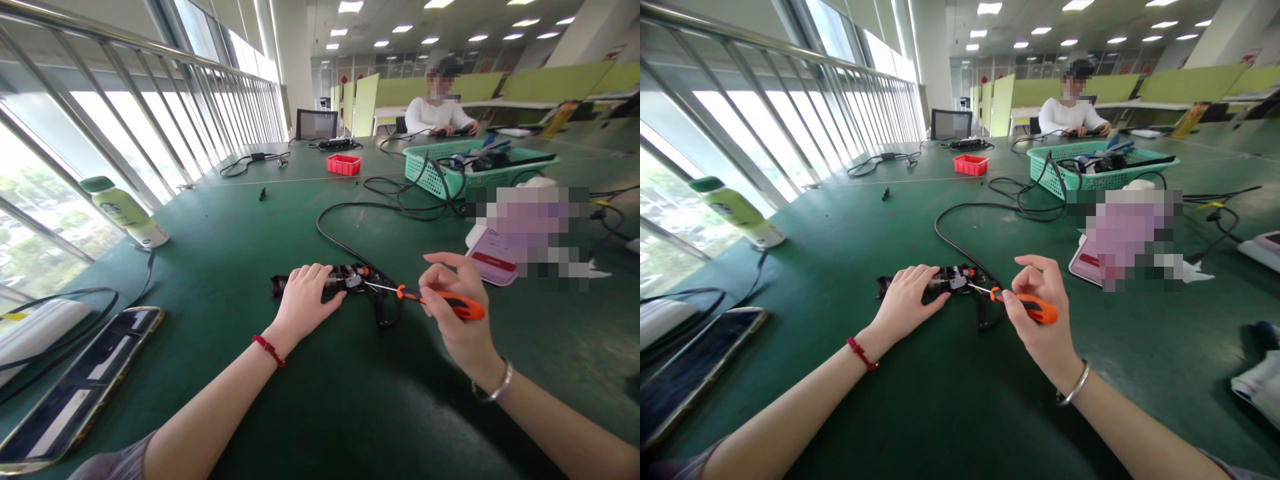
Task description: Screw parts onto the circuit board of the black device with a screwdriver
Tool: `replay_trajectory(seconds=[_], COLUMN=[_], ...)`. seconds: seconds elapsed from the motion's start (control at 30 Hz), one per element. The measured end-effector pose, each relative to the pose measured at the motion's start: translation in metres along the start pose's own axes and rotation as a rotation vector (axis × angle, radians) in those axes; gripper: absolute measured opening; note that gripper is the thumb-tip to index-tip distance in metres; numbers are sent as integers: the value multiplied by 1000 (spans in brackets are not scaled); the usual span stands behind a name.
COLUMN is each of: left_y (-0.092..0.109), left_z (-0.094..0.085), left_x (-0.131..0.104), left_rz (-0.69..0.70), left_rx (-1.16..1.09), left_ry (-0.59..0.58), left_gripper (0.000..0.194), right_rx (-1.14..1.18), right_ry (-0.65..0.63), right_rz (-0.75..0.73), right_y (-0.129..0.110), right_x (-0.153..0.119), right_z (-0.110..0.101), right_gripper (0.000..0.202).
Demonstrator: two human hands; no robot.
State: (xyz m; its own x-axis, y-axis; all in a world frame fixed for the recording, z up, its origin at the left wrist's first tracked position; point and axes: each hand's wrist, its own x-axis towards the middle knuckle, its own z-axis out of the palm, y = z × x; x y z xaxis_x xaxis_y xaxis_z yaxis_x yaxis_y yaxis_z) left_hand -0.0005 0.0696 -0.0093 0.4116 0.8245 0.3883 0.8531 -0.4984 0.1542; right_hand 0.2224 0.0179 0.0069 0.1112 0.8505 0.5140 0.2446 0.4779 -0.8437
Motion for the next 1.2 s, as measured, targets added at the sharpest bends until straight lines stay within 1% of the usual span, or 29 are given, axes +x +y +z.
replay_trajectory(seconds=[0.1,0.17,0.2,0.33,0.4,0.53,0.67,0.73,0.77,0.9,0.97,1.07,1.2], left_y=[0,0,1,1,2,1,0,0,0,1,1,1,1], left_z=[0,-1,-1,-1,-2,-1,0,1,1,0,-1,-2,-2], left_x=[0,0,0,0,0,0,0,0,0,0,0,0,0], left_rz=[0,-2,-2,-1,-2,0,3,2,1,-5,-5,-3,-6], left_rx=[3,6,8,20,21,9,9,10,12,25,24,21,15], left_ry=[1,-3,-6,-10,-8,-6,-2,-5,-9,-18,-21,-23,-26], left_gripper=[38,38,38,39,38,37,38,38,39,39,39,40,40], right_rx=[-22,-33,-24,1,-20,-48,-83,-80,-74,-38,-39,-61,-122], right_ry=[-53,-64,-49,62,77,54,-7,-6,11,75,68,37,12], right_rz=[71,90,68,-48,-65,-61,50,85,71,-59,-72,-23,70], right_y=[0,1,2,1,1,1,-1,-1,-1,0,0,-1,-2], right_x=[-3,-4,-4,-2,0,0,-3,-4,-4,0,1,0,-4], right_z=[-2,-2,-2,2,3,2,0,-1,-1,1,2,2,0], right_gripper=[13,9,13,42,44,31,8,4,7,42,44,33,8])
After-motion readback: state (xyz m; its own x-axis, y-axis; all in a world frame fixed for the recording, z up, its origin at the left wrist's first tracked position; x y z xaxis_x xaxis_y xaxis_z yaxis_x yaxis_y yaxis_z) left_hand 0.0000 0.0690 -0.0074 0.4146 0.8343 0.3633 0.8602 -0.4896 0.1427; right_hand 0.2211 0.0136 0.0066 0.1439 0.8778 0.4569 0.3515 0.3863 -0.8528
